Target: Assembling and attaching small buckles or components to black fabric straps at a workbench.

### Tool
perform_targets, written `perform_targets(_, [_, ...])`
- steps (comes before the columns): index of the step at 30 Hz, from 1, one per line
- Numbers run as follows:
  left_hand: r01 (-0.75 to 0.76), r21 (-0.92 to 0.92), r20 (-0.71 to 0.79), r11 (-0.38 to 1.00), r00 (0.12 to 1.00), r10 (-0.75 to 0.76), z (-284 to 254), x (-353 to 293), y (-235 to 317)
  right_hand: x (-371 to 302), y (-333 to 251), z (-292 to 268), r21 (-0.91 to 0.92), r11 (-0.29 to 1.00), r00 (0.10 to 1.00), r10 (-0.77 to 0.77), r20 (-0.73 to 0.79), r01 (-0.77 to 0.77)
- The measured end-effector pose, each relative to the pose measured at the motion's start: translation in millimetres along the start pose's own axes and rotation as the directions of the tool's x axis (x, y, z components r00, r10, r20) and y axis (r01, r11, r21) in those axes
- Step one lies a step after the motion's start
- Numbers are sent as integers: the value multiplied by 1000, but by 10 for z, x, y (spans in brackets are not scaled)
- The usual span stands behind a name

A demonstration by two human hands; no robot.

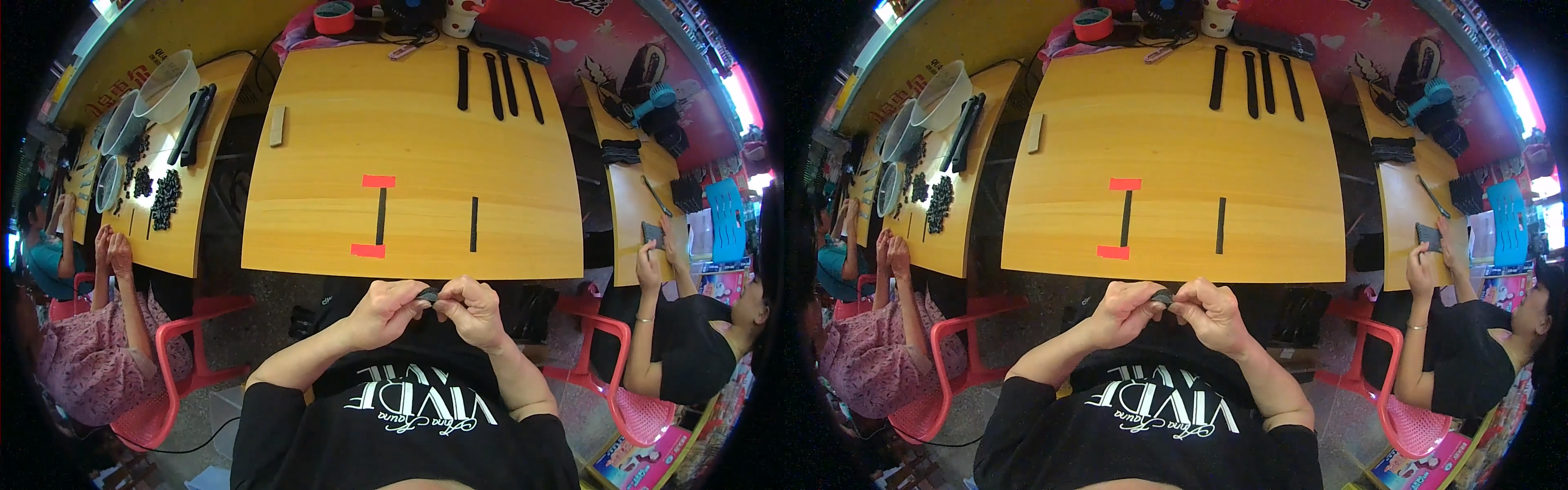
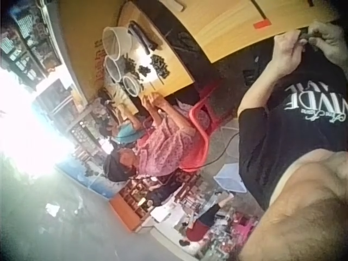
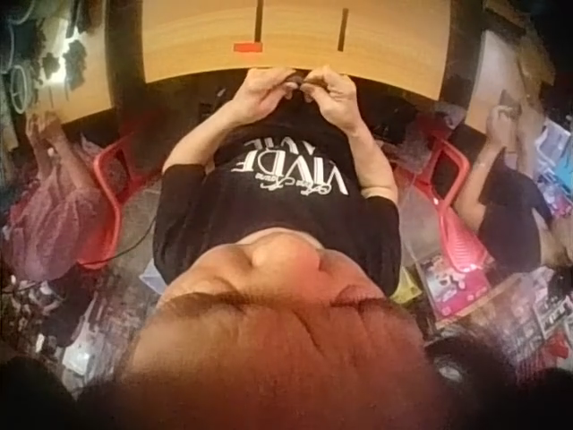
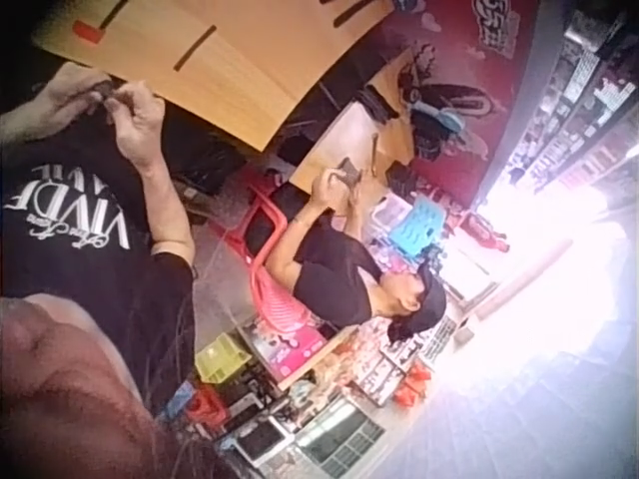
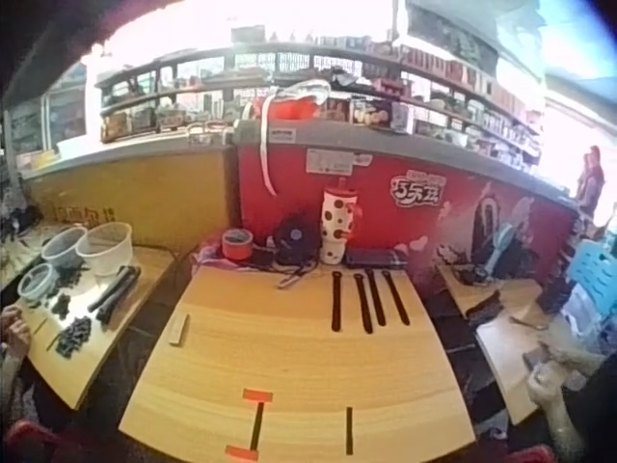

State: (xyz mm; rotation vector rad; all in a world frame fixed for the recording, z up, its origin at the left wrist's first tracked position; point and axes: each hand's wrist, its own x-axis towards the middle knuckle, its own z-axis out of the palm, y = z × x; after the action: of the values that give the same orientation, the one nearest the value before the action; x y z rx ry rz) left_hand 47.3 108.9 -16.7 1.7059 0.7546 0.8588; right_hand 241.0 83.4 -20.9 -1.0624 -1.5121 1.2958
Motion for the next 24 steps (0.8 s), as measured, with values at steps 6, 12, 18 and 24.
perform_targets(6, [-74,82,27,994,997,72,-27,13,-14,35,5,-85,-442,783,879,-477,27,438])
perform_targets(12, [56,99,86,993,994,-65,5,-67,-35,86,-124,-179,-609,557,823,-434,366,565])
perform_targets(18, [42,104,-131,994,991,-28,188,-78,-78,62,-103,-75,-401,845,935,-309,172,353])
perform_targets(24, [267,-123,-31,956,962,-272,207,-46,54,65,114,27,-605,602,773,-634,34,521])
